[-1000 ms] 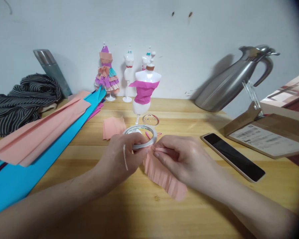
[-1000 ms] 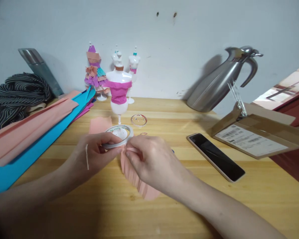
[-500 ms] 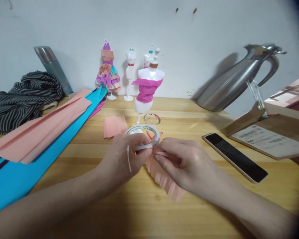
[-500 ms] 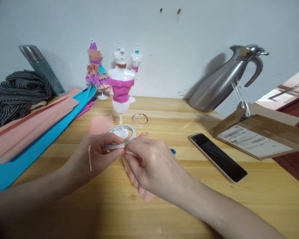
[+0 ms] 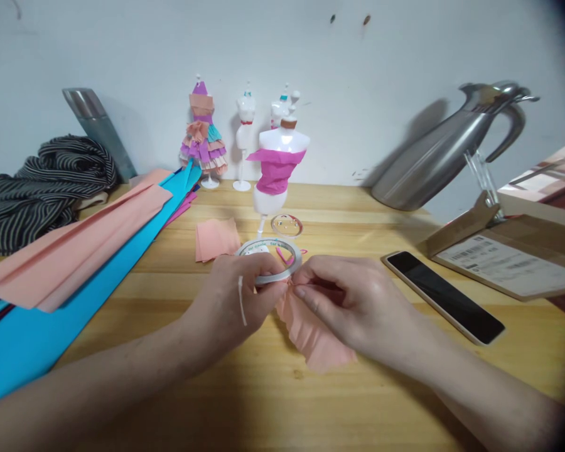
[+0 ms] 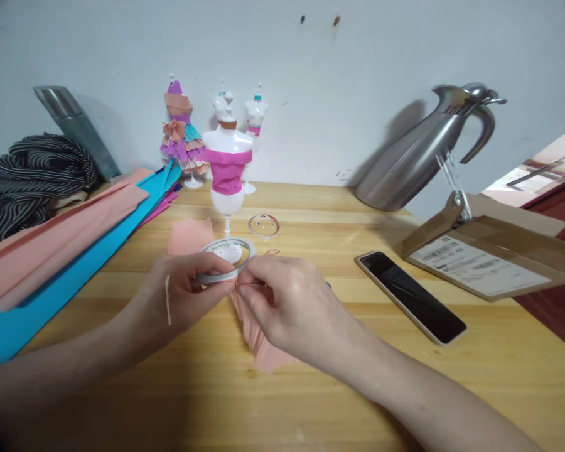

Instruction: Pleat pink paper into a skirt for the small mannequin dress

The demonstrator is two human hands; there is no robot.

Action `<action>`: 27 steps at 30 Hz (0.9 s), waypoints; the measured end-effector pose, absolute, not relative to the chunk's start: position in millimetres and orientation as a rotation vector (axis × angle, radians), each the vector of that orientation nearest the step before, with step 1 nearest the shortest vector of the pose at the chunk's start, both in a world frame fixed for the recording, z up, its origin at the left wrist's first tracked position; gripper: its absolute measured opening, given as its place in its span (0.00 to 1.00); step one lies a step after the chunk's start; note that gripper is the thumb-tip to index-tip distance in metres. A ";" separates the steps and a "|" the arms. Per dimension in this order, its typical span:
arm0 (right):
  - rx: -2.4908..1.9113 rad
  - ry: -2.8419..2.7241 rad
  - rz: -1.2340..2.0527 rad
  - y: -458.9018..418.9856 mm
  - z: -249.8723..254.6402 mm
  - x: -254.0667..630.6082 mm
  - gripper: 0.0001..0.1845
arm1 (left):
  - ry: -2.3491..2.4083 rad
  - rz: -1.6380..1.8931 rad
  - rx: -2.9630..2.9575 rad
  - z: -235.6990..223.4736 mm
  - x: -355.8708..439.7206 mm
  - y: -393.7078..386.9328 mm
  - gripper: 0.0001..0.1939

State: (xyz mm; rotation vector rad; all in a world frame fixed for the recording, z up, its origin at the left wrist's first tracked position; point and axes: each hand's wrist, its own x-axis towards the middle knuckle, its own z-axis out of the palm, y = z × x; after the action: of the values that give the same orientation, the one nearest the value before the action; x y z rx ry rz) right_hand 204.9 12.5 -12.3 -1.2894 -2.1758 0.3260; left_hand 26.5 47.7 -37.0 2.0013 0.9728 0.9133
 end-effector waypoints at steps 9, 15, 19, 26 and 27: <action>-1.321 -2.148 0.315 12.8 -14.2 205.4 0.08 | 0.991 0.870 2.016 -34.2 26.9 46.6 0.07; -1.342 -2.137 0.323 13.9 -14.2 204.4 0.08 | 0.978 0.862 2.008 -36.8 26.4 46.8 0.07; -1.362 -2.124 0.319 13.5 -15.8 204.4 0.08 | 0.975 0.855 2.008 -36.6 26.4 46.1 0.06; -1.413 -2.081 0.302 15.0 -19.2 203.4 0.11 | 0.974 0.876 2.104 -38.7 26.4 45.0 0.06; -1.406 -2.074 0.298 15.7 -19.3 203.5 0.11 | 0.969 0.889 2.110 -38.1 26.4 45.1 0.06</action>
State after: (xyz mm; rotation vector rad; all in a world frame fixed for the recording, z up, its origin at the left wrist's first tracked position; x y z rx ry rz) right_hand 203.5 15.7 -19.3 -1.4057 -2.0739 0.2977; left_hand 26.4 45.1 -38.1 2.1099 0.9690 0.8894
